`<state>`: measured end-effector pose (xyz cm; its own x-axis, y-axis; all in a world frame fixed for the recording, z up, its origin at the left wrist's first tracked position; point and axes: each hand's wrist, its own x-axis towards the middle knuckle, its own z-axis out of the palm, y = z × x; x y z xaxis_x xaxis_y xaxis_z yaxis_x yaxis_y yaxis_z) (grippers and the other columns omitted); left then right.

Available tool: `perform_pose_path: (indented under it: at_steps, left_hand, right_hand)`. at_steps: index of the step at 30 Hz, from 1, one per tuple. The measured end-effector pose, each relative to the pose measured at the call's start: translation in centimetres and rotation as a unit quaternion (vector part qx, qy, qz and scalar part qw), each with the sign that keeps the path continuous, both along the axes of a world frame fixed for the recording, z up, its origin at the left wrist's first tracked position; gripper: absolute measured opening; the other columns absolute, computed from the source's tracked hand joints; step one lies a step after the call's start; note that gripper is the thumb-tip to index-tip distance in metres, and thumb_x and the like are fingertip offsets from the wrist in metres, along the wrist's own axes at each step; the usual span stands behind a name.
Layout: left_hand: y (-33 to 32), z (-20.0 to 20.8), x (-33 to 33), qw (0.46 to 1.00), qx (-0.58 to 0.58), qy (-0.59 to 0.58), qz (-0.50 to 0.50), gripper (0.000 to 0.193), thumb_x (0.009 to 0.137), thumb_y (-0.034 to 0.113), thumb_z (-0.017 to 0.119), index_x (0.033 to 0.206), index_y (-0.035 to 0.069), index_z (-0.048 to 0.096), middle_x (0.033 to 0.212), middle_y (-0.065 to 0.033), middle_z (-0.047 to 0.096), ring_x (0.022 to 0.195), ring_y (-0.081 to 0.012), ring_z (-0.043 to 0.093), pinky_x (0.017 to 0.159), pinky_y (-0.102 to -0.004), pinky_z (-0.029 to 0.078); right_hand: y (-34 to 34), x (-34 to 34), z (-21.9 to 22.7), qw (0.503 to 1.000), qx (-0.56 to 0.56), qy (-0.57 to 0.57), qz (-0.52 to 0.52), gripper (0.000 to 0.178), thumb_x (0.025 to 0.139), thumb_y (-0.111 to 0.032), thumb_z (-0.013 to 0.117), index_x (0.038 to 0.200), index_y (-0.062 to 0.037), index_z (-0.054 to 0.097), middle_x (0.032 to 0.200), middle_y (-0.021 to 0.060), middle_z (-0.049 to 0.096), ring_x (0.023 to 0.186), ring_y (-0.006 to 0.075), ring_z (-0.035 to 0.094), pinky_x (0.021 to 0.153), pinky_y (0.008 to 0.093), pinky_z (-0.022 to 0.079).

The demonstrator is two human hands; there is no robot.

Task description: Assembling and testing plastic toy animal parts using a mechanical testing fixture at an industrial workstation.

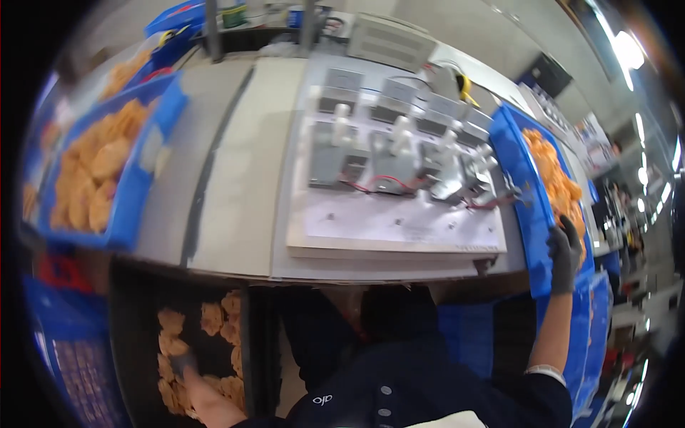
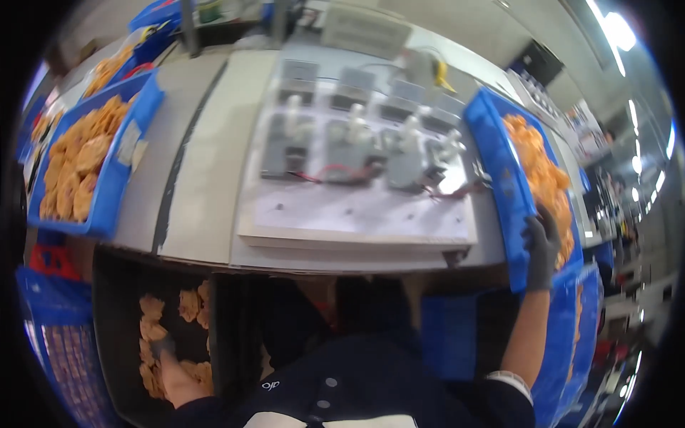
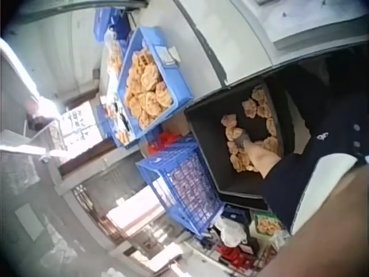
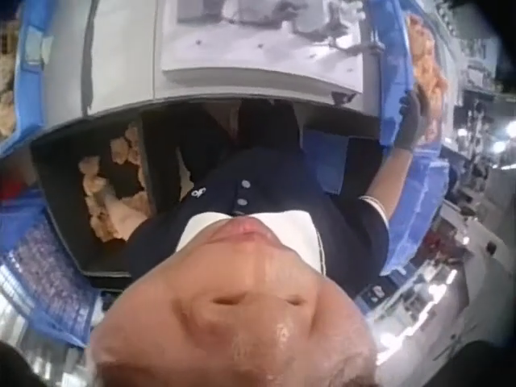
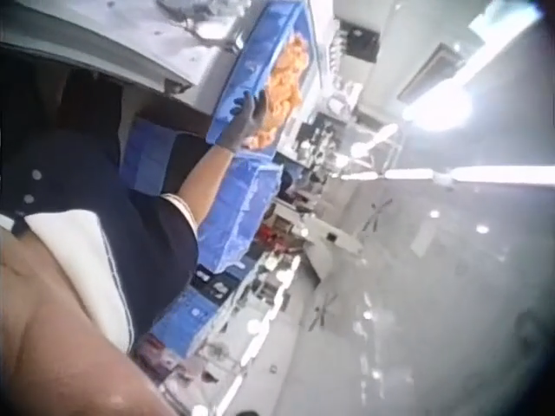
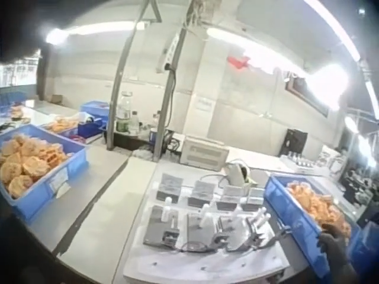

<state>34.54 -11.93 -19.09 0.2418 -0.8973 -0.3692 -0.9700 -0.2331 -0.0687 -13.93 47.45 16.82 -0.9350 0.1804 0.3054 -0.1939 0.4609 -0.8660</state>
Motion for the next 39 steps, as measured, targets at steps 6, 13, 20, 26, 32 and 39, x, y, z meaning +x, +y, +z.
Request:
perform_pose_path:
  at_steps: [6, 13, 20, 26, 32, 39]
  left_hand:
    - [-0.6, -1.1, 0.3, 0.979, -0.018, 0.129, 0.156, 0.051, 0.082, 0.043, 0.056, 0.118, 0.006, 0.052, 0.116, -0.0101, 0.056, 0.107, -0.0216, 0.052, 0.092, -0.0361, 0.040]
    - [-0.9, 8.0, -2.1, 0.438, -0.069, 0.874, 0.200, 0.035, 0.083, 0.035, 0.061, 0.106, 0.012, 0.051, 0.107, -0.0069, 0.054, 0.103, -0.0189, 0.050, 0.092, -0.0449, 0.040]
    - [8.2, 29.7, -16.5, 0.196, 0.159, 0.967, -0.023, 0.062, 0.075, 0.024, 0.064, 0.128, 0.003, 0.040, 0.126, -0.0178, 0.044, 0.120, -0.0310, 0.040, 0.103, -0.0520, 0.028]
    - [14.2, 36.7, -32.3, 0.190, 0.367, 0.894, -0.170, 0.063, 0.084, 0.012, 0.056, 0.136, -0.001, 0.022, 0.134, -0.0237, 0.031, 0.116, -0.0373, 0.041, 0.086, -0.0470, 0.047]
    - [26.8, 39.0, -49.4, 0.369, 0.328, 0.823, -0.281, 0.046, 0.086, 0.030, 0.056, 0.124, 0.006, 0.047, 0.113, -0.0081, 0.055, 0.095, -0.0149, 0.058, 0.068, -0.0282, 0.052]
    - [35.6, 37.5, -59.0, 0.505, -0.127, 0.513, -0.683, 0.056, 0.075, 0.037, 0.061, 0.119, 0.005, 0.050, 0.107, -0.0228, 0.057, 0.093, -0.0366, 0.058, 0.083, -0.0410, 0.047]
  right_hand:
    - [-3.0, -1.7, -2.7, 0.996, -0.001, -0.003, 0.093, 0.039, 0.081, -0.013, 0.060, 0.119, -0.0042, 0.053, 0.086, 0.0020, 0.061, 0.064, 0.0045, 0.053, 0.048, 0.0158, 0.037]
    - [-7.1, -3.0, -5.7, 0.970, 0.113, 0.172, 0.132, 0.042, 0.077, -0.004, 0.063, 0.118, -0.0048, 0.053, 0.094, 0.0033, 0.062, 0.079, 0.0088, 0.058, 0.066, 0.0221, 0.048]
    - [-8.5, -3.5, -7.7, 0.975, -0.061, 0.166, 0.131, 0.030, 0.078, -0.003, 0.064, 0.108, -0.0022, 0.056, 0.089, 0.0034, 0.061, 0.077, 0.0080, 0.057, 0.068, 0.0216, 0.047]
    - [-7.9, -3.9, -7.8, 0.969, -0.146, 0.087, 0.179, 0.024, 0.078, -0.004, 0.067, 0.099, -0.0027, 0.056, 0.082, 0.0003, 0.058, 0.071, 0.0043, 0.052, 0.065, 0.0193, 0.044]
    - [-7.6, -3.6, -9.1, 0.962, -0.146, 0.181, 0.140, 0.022, 0.074, 0.000, 0.070, 0.092, -0.0027, 0.058, 0.068, -0.0013, 0.056, 0.059, 0.0041, 0.049, 0.055, 0.0189, 0.042]
    - [-7.4, -3.9, -9.4, 0.951, -0.164, 0.210, 0.158, 0.020, 0.073, 0.000, 0.070, 0.089, -0.0019, 0.059, 0.068, 0.0010, 0.059, 0.061, 0.0051, 0.055, 0.055, 0.0201, 0.046]
